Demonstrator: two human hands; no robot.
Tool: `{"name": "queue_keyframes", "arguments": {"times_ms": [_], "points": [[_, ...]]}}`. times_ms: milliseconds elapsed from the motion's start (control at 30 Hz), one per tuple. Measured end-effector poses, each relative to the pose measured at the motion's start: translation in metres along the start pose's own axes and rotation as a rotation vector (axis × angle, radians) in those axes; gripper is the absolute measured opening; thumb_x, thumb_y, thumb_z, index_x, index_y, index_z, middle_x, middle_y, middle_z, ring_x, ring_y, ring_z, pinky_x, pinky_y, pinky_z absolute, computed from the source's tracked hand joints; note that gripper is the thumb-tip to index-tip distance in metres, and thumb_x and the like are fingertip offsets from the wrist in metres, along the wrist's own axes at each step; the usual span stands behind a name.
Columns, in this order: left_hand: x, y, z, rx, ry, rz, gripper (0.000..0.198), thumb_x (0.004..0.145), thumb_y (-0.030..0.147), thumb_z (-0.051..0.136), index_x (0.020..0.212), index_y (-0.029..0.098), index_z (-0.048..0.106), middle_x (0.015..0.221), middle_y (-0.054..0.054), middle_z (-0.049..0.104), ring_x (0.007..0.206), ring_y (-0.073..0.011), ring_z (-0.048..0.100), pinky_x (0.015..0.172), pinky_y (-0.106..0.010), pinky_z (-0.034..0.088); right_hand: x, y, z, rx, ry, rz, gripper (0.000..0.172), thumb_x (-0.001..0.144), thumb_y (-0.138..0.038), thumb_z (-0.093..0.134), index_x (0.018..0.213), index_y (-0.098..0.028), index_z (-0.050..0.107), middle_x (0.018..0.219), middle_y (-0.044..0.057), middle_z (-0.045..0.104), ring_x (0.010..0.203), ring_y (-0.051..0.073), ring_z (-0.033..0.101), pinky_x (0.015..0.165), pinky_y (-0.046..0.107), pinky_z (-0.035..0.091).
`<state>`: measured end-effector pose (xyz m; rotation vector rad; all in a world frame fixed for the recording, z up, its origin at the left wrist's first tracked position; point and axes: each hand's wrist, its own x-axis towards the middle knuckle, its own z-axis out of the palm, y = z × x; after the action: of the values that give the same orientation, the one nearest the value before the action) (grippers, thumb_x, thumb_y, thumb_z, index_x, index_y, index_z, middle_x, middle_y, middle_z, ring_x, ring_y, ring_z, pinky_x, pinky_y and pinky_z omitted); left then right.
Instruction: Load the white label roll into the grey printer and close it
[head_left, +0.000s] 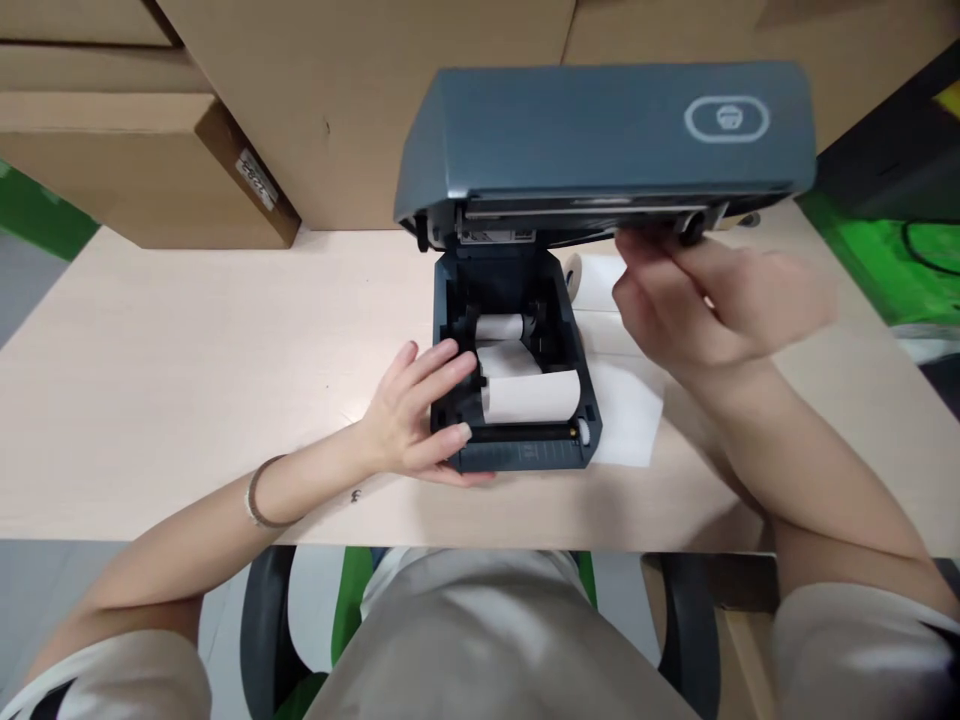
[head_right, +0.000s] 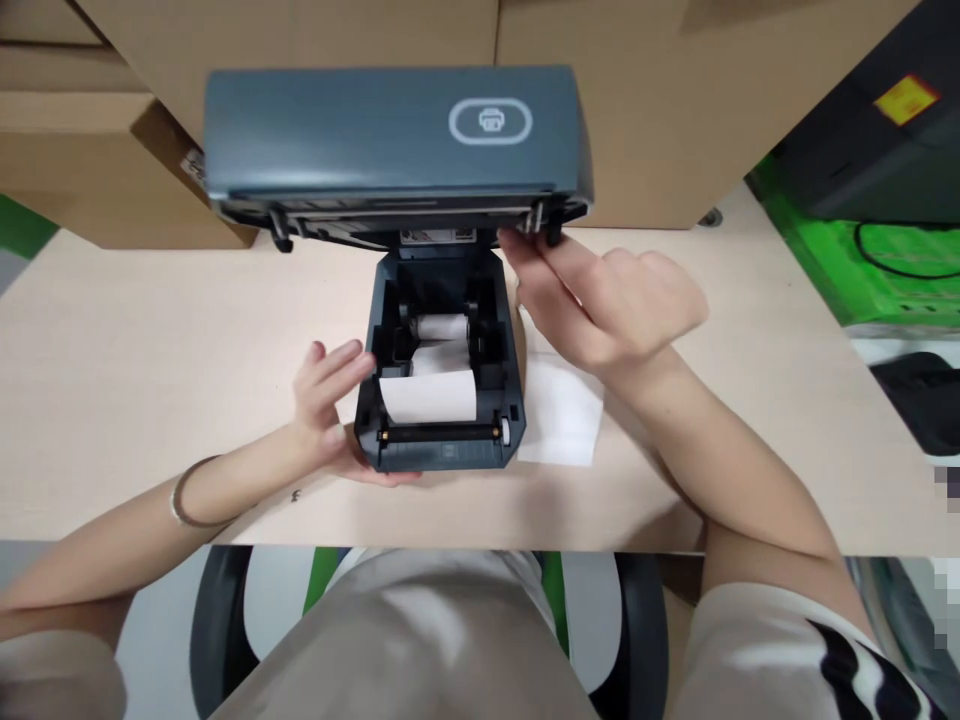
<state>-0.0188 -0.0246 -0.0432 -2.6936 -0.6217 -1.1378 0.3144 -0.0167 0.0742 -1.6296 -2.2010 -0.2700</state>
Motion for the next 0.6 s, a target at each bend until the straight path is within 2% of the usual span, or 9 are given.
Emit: {"name": "queue_keyframes", "arguments": {"times_ms": [67, 100, 167, 233, 300, 400, 467, 600], "points": [[0.013, 0.003, -0.007, 0.029, 0.171, 0.168, 0.089, 0.083, 0.08, 0.07, 0.154, 0.037, 0.037, 0.149, -0.01, 0.067, 0.15, -0.0293, 0.058, 0.129, -0.053, 0.044, 0.01, -0.001, 0.007, -0.12, 0.036, 0.057, 0.049, 0.104, -0.053, 0.049, 0.144, -0.038, 0.071, 0.138, 0.012, 0.074, 0.09, 0.039, 0.077, 0.072, 0.059, 0.058], [0.02, 0.006, -0.011, 0.041, 0.214, 0.25, 0.079, 0.085, 0.071, 0.074, 0.149, 0.035, 0.042, 0.146, -0.007, 0.069, 0.149, -0.0256, 0.06, 0.13, -0.048, 0.044, 0.013, 0.0, 0.009, -0.135, 0.042, 0.045, 0.051, 0.104, -0.051, 0.047, 0.148, -0.038, 0.068, 0.142, 0.011, 0.072, 0.091, 0.039, 0.077, 0.07, 0.059, 0.058], [0.032, 0.011, -0.016, 0.057, 0.213, 0.399, 0.063, 0.089, 0.058, 0.076, 0.14, 0.038, 0.046, 0.141, 0.0, 0.073, 0.145, -0.0179, 0.063, 0.131, -0.042, 0.043, 0.017, 0.001, 0.013, -0.142, 0.058, 0.032, 0.056, 0.105, -0.046, 0.038, 0.154, -0.038, 0.062, 0.15, 0.011, 0.067, 0.09, 0.037, 0.078, 0.067, 0.057, 0.058], [0.037, 0.015, -0.019, 0.057, 0.196, 0.527, 0.051, 0.094, 0.058, 0.069, 0.136, 0.042, 0.045, 0.136, 0.007, 0.076, 0.138, -0.0124, 0.066, 0.128, -0.037, 0.046, 0.022, 0.002, 0.02, -0.158, 0.056, 0.039, 0.06, 0.105, -0.042, 0.03, 0.158, -0.037, 0.057, 0.157, 0.011, 0.059, 0.083, 0.033, 0.077, 0.065, 0.055, 0.058], [0.038, 0.018, -0.02, 0.045, 0.182, 0.612, 0.047, 0.097, 0.061, 0.062, 0.137, 0.044, 0.044, 0.129, 0.009, 0.078, 0.134, -0.0097, 0.068, 0.119, -0.032, 0.052, 0.027, 0.003, 0.029, -0.172, 0.024, 0.011, 0.063, 0.106, -0.045, 0.029, 0.164, -0.033, 0.05, 0.166, 0.012, 0.048, 0.083, 0.031, 0.076, 0.066, 0.052, 0.058], [0.038, 0.02, -0.021, 0.037, 0.144, 0.658, 0.052, 0.096, 0.055, 0.067, 0.141, 0.043, 0.043, 0.121, 0.007, 0.08, 0.133, -0.0079, 0.068, 0.109, -0.027, 0.056, 0.033, 0.004, 0.043, -0.183, -0.036, -0.068, 0.067, 0.108, -0.049, 0.029, 0.171, -0.029, 0.037, 0.175, 0.012, 0.033, 0.098, 0.034, 0.075, 0.076, 0.052, 0.059], [0.038, 0.021, -0.023, 0.022, 0.123, 0.653, 0.053, 0.096, 0.054, 0.067, 0.141, 0.041, 0.042, 0.121, 0.006, 0.081, 0.132, -0.0077, 0.069, 0.106, -0.026, 0.057, 0.035, 0.005, 0.048, -0.181, -0.068, -0.091, 0.067, 0.109, -0.049, 0.026, 0.172, -0.028, 0.035, 0.176, 0.01, 0.03, 0.104, 0.034, 0.073, 0.081, 0.053, 0.059], [0.039, 0.021, -0.025, -0.005, 0.13, 0.636, 0.049, 0.097, 0.052, 0.066, 0.139, 0.041, 0.043, 0.118, 0.007, 0.081, 0.128, -0.0075, 0.071, 0.108, -0.027, 0.057, 0.038, 0.007, 0.041, -0.091, -0.102, -0.078, 0.072, 0.107, -0.061, 0.033, 0.173, -0.031, 0.031, 0.179, 0.006, 0.024, 0.097, 0.028, 0.073, 0.079, 0.044, 0.058]]}}
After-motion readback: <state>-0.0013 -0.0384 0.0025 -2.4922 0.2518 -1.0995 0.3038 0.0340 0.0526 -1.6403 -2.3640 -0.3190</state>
